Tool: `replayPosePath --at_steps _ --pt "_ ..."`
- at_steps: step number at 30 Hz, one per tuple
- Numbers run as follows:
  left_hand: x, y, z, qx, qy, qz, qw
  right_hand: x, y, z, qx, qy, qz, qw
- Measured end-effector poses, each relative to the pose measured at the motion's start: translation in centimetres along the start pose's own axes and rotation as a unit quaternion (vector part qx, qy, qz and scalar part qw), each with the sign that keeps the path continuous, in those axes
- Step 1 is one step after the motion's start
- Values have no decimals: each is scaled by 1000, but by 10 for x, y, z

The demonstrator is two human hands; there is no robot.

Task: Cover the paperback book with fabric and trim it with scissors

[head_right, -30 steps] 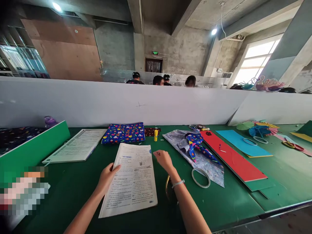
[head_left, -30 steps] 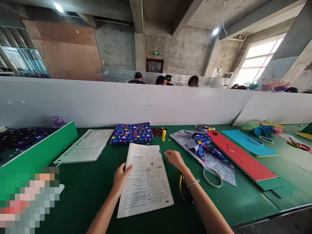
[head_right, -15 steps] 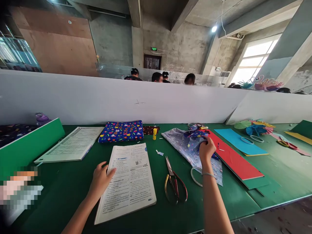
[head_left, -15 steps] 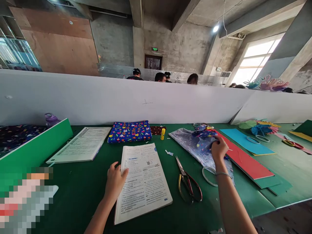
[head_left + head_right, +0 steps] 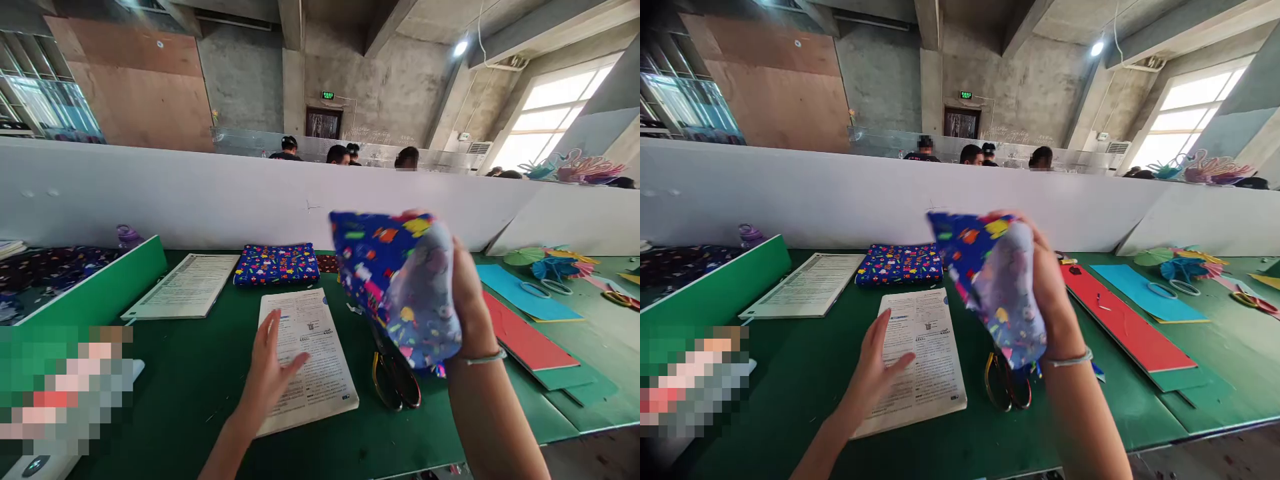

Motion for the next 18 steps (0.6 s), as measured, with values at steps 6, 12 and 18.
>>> replayPosePath --at_steps 6,12,18 --pt "34 45 15 197 67 52 977 64 31 -92 -35 -391 -66 917" --pt "30 6 28 114 94 144 979 99 98 -89 159 -273 -84 945" --pt "43 3 58 130 204 198 950 178 85 -27 183 -280 -125 934"
Point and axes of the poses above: each hand's wrist, its own x-axis away from the middle knuckle, its own z-axis out of the back of the hand, y = z × x, the point moved 2 cm from there along -x, towards the middle knuckle, and after that the axes turned 8 degrees about y, right-handed, at the moved point
